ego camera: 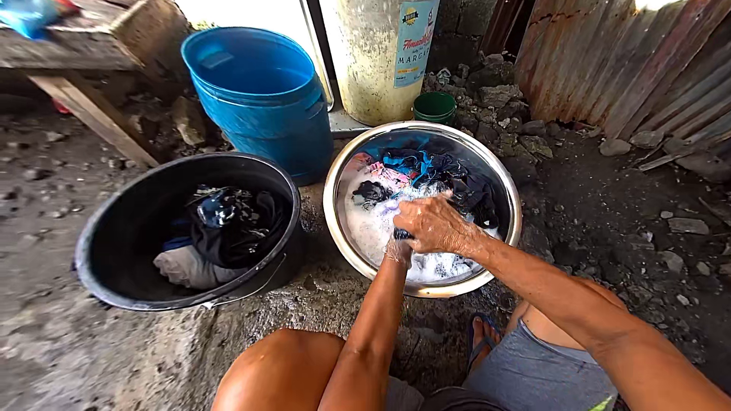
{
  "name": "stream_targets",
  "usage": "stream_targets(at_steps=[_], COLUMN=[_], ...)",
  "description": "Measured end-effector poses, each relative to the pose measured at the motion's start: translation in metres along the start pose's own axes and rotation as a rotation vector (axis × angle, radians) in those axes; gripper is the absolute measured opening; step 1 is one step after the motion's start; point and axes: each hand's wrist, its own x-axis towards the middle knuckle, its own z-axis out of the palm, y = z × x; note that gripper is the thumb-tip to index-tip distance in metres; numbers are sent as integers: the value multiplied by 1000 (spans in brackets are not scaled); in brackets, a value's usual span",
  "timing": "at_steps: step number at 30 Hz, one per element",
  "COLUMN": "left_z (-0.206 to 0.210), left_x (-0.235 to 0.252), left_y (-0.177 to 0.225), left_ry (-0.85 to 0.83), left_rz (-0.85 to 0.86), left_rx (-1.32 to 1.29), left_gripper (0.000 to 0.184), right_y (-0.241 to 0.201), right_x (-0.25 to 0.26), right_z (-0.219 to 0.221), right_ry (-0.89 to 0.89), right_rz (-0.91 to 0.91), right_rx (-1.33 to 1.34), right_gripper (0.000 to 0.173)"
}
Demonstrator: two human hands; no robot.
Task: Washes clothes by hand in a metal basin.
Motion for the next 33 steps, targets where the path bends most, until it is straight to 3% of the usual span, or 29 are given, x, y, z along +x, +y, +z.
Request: stream_targets(at_steps=[2, 3, 5, 8, 10, 13, 16, 18, 20, 22, 24, 27, 29, 31, 33], left_z=[-1, 1, 12, 40, 47, 33, 15, 9, 5, 4, 5, 9, 9, 10, 12], left_x=[-7, -3, 19, 67, 79, 75, 77, 82, 87, 82, 68, 54, 54, 56, 59], left_y=[15, 23, 34, 17, 26, 62, 77, 73, 66, 68, 75, 82, 80, 78, 80], left_ry=[-62, -78, -140, -559, -661, -441, -98, 84, 169, 144, 30, -114, -130, -121, -51], left_rz=[-16, -20, -47, 26, 32, 2, 28, 146, 262, 367, 472, 568, 587, 585, 551], left_rx=[-183, -310, -662, -1258, -1419, -1405, -1216, -1046, -857, -714, -622, -610, -742, -923, -1025], left_gripper=[37, 34, 27, 56, 60, 37, 23, 33, 48, 41, 29, 20, 20, 23, 26], right_y=[6, 13, 33, 56, 61, 80, 100, 93, 79, 69, 64, 62, 58, 56, 55], right_x=[-4, -7, -13, -25, -27, -30, -41, -40, -36, -31, -27, -25, -24, -21, -16], right_z=[1, 0, -2, -4, -5, -4, 1, 4, 13, 24, 36, 45, 38, 27, 13], right_ry=[-86, -44, 158, 543, 799, 988, 879, 798, 656, 556, 659, 851, 905, 973, 1068], right_rz=[22, 61, 140, 320, 517, 643, 799, 1042, 1108, 1015, 924, 627, 586, 659, 721], right_rx=[79, 149, 322, 688, 976, 1001, 865, 1097, 1373, 1635, 1863, 2084, 2060, 1910, 1647], right_gripper=[20, 20, 16, 16, 19, 30, 48, 55, 64, 71, 63, 45, 33, 26, 33])
